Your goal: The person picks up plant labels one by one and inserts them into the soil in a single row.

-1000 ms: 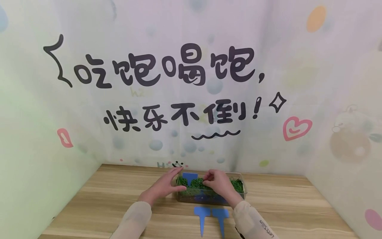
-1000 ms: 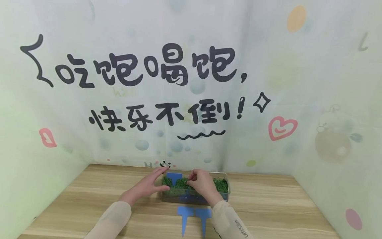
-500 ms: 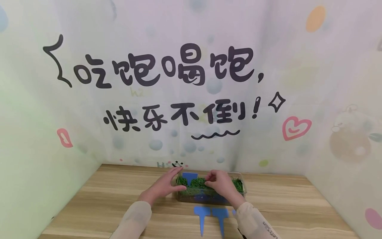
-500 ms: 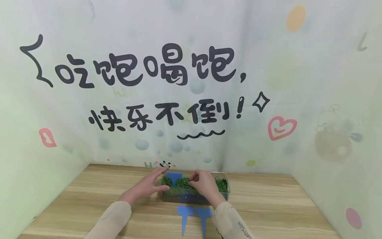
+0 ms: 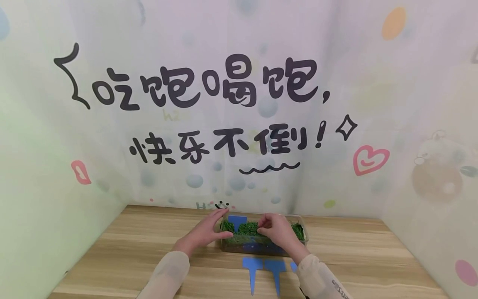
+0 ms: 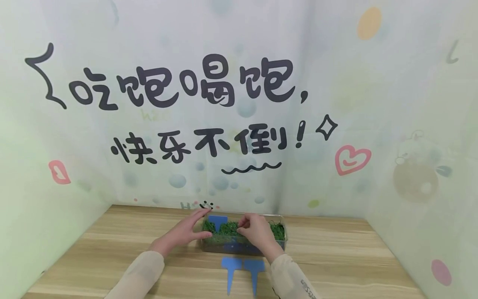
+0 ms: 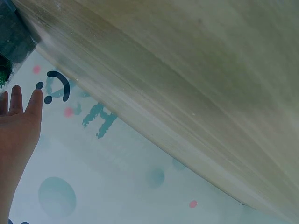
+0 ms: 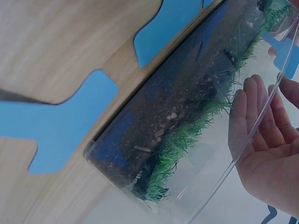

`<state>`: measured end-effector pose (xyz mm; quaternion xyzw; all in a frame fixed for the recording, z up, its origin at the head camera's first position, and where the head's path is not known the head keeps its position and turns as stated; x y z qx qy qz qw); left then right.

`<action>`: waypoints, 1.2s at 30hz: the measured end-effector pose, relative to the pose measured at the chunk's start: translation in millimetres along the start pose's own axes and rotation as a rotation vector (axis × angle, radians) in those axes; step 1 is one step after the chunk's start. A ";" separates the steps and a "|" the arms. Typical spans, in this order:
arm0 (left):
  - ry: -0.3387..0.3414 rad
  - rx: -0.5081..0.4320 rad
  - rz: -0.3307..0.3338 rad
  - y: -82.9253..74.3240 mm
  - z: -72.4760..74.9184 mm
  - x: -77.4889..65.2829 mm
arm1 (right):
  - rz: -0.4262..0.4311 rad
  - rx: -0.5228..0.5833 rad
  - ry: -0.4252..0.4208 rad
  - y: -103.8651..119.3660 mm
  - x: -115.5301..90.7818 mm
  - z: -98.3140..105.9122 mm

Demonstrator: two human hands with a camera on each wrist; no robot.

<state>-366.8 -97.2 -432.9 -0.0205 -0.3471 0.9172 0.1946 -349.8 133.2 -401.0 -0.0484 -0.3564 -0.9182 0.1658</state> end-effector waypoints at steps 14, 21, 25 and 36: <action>0.006 -0.002 0.005 1.0 0.1 -0.3 | 0.019 0.001 -0.005 2.4 -3.4 2.0; 0.009 -0.002 0.001 1.5 0.3 0.4 | 0.012 0.000 -0.013 1.1 -4.5 3.3; 0.007 0.004 0.000 2.0 0.3 0.4 | 0.016 0.008 -0.012 1.2 -5.7 4.2; 0.007 0.004 -0.004 1.2 0.2 0.2 | -0.011 0.020 -0.013 3.7 -8.2 7.7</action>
Point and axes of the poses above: each hand's wrist, its own x-axis towards the middle knuckle, its own z-axis out of the back of the hand, y = z × x, the point moved 5 cm from there along x, towards the middle knuckle, and after that the axes turned 3 degrees about z, right-handed, at the moved point
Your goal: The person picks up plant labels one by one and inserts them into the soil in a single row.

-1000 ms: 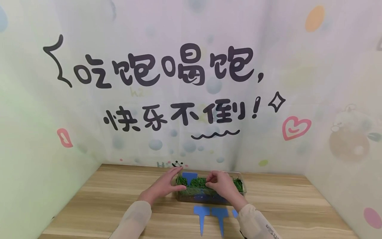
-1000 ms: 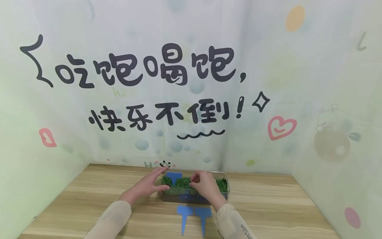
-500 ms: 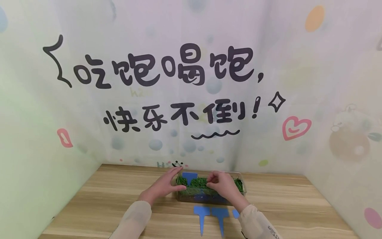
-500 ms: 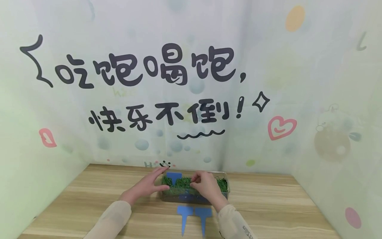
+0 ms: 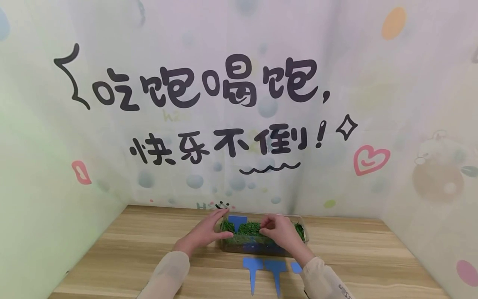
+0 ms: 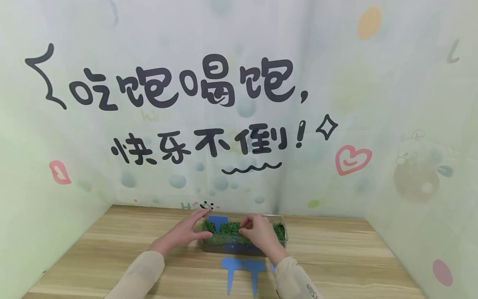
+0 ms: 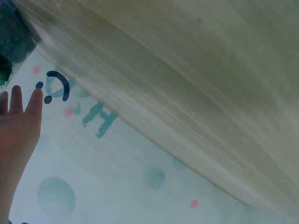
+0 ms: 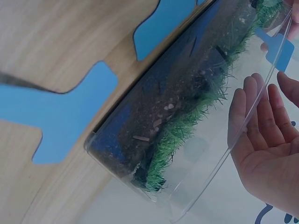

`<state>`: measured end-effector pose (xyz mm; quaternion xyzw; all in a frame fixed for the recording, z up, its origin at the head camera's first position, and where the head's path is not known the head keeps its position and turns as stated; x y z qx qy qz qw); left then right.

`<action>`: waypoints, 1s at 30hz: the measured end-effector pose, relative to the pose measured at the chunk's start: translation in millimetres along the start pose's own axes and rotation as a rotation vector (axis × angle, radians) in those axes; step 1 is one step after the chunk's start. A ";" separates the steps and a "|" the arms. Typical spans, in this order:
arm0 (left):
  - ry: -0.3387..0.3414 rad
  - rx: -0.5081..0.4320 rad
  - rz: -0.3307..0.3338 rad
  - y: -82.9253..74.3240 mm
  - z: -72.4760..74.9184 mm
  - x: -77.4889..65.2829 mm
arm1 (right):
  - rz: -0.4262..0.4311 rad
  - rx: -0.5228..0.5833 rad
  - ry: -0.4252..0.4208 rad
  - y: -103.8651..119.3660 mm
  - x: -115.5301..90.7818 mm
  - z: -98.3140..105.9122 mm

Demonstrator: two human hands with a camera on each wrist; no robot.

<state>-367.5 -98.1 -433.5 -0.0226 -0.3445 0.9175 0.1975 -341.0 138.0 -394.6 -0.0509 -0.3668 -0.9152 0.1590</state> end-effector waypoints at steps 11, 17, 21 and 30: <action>0.001 0.004 -0.017 0.2 0.4 1.0 | 0.016 0.007 -0.010 3.9 -2.1 3.8; -0.002 0.010 -0.017 0.5 0.7 1.2 | 0.031 0.005 -0.015 6.6 -3.7 5.3; -0.004 0.012 -0.019 0.6 0.6 1.1 | 0.029 -0.008 -0.020 7.1 -5.0 6.0; -0.008 0.011 -0.017 -1.3 1.6 -0.9 | 0.019 -0.013 -0.025 12.4 -9.6 8.4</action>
Point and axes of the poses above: each hand's wrist, its own x-axis towards the middle knuckle, its own z-axis out of the back of the hand, y = z × x, the point moved 5 cm from there along x, towards the middle knuckle, and after that the axes turned 3 degrees about z, right-handed, at the moved point
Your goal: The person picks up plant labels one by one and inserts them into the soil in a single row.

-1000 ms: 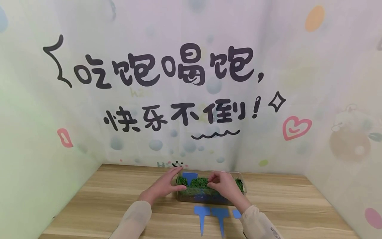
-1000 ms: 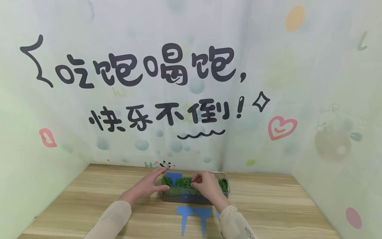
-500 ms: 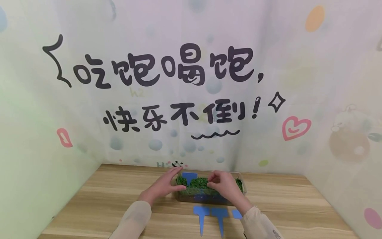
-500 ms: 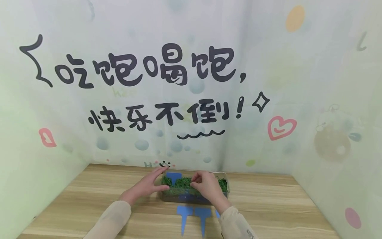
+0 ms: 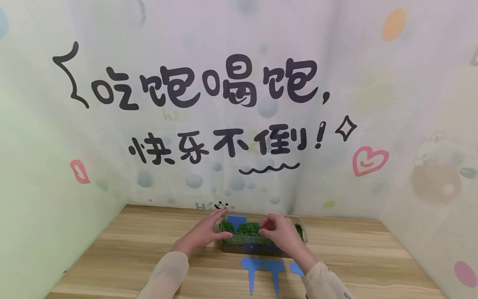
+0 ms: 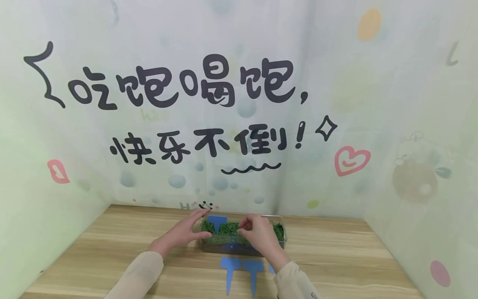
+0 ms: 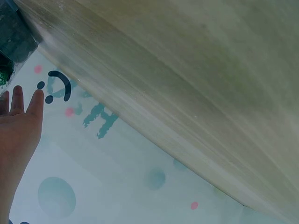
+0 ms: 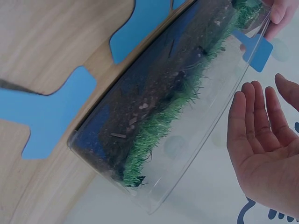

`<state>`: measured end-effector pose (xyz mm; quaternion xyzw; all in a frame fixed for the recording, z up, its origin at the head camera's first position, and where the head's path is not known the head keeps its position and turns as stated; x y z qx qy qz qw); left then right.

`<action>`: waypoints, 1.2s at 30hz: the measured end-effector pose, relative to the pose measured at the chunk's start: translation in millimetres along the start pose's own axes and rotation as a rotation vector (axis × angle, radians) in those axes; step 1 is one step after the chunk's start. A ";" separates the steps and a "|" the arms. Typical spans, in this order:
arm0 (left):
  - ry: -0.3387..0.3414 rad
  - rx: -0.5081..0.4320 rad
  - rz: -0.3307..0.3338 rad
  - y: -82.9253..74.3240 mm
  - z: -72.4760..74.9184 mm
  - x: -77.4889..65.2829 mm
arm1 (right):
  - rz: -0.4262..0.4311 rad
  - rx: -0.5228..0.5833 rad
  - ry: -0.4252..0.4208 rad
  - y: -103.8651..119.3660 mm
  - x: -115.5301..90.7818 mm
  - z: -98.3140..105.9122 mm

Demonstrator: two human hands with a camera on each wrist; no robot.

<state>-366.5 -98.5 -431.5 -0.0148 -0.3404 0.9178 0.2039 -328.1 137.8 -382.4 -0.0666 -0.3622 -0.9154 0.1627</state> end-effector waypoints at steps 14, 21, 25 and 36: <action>0.005 -0.006 0.024 0.6 -0.9 0.6 | 0.017 0.019 0.053 12.7 -7.1 -3.3; 0.002 -0.004 0.026 0.8 -0.6 2.5 | 0.037 0.037 0.100 14.9 -10.3 -7.2; 0.004 -0.009 0.033 1.8 -0.4 2.6 | 0.035 0.031 0.123 15.9 -13.4 -10.2; 0.005 -0.009 0.033 0.8 -0.1 2.9 | -0.001 0.051 0.180 12.4 -21.9 -18.5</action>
Point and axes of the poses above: each hand's wrist, its own x-axis towards the middle knuckle, its own z-axis out of the back of the hand, y = z × x, the point moved 5 cm from there along x, towards the middle knuckle, and after that the axes turned 3 degrees about z, right-handed, at the moved point
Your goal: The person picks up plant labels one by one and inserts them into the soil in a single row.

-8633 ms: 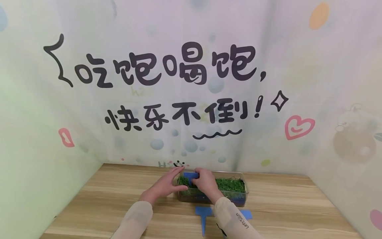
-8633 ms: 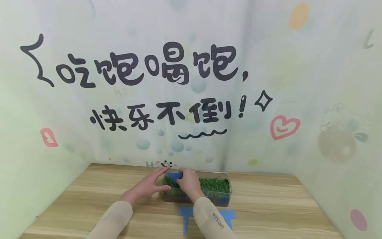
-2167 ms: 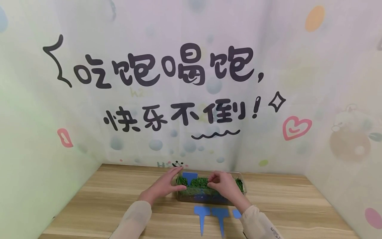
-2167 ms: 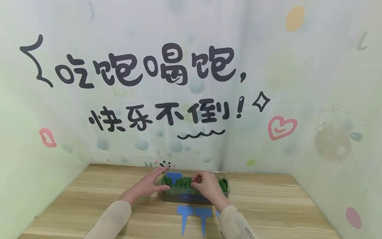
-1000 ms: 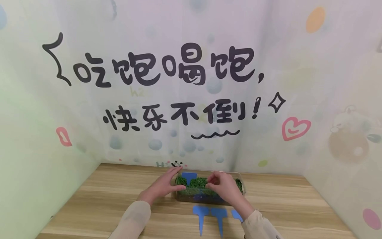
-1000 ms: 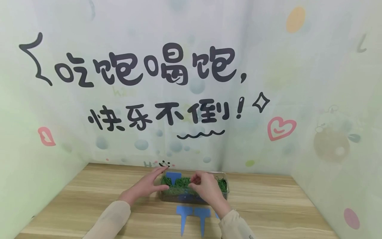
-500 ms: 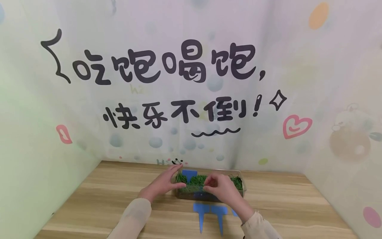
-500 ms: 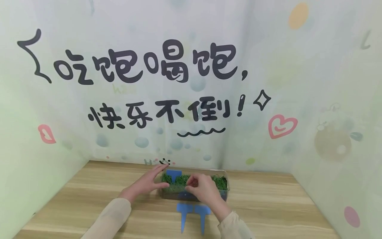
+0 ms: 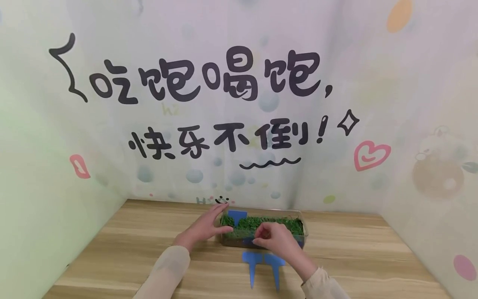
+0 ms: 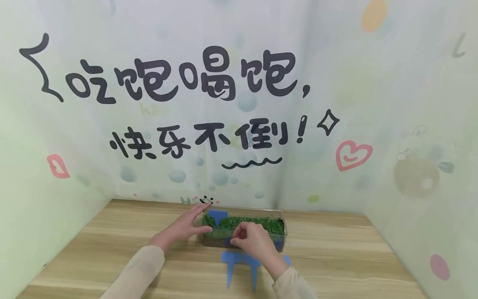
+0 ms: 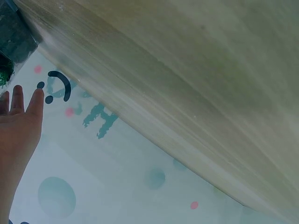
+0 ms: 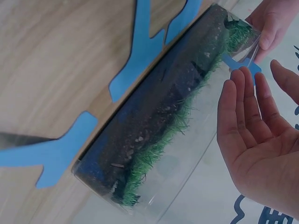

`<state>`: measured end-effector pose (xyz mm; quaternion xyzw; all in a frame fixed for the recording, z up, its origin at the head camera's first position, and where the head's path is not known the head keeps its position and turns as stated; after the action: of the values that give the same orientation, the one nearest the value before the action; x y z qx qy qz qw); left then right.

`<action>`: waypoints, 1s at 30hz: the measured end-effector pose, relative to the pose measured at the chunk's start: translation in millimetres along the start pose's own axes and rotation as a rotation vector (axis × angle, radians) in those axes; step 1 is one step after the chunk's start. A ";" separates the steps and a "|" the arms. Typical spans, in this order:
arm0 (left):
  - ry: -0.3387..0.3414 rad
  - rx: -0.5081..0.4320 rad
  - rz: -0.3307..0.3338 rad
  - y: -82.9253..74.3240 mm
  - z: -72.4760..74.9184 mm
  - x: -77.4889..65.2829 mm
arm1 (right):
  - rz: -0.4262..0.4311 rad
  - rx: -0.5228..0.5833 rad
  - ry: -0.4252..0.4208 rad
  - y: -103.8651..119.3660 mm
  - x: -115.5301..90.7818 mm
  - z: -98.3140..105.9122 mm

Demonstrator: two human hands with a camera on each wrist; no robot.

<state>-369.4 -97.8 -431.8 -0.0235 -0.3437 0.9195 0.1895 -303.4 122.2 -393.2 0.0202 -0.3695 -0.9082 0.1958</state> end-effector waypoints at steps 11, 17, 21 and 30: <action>0.003 0.003 -0.007 -1.3 0.1 1.1 | 0.015 0.019 0.061 -10.3 -4.4 -10.2; 0.006 0.008 -0.011 -1.9 0.5 0.9 | 0.027 -0.003 0.056 -12.1 -6.1 -14.4; 0.004 0.002 -0.008 -1.7 0.7 0.8 | 0.026 0.004 0.064 -12.4 -6.8 -16.4; 0.005 -0.005 -0.002 -1.3 0.7 0.0 | 0.007 0.014 0.099 -15.1 -8.9 -20.6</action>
<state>-369.0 -97.3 -430.4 -0.0261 -0.3453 0.9184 0.1912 -296.6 121.7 -419.3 0.0651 -0.3658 -0.9027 0.2169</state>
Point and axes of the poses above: each hand's wrist, its own x-axis towards the middle knuckle, its own z-axis out of the back of the hand, y = z × x, the point moved 5 cm from there along x, towards the middle knuckle, and after that the axes turned 3 degrees about z, right-handed, at the moved point
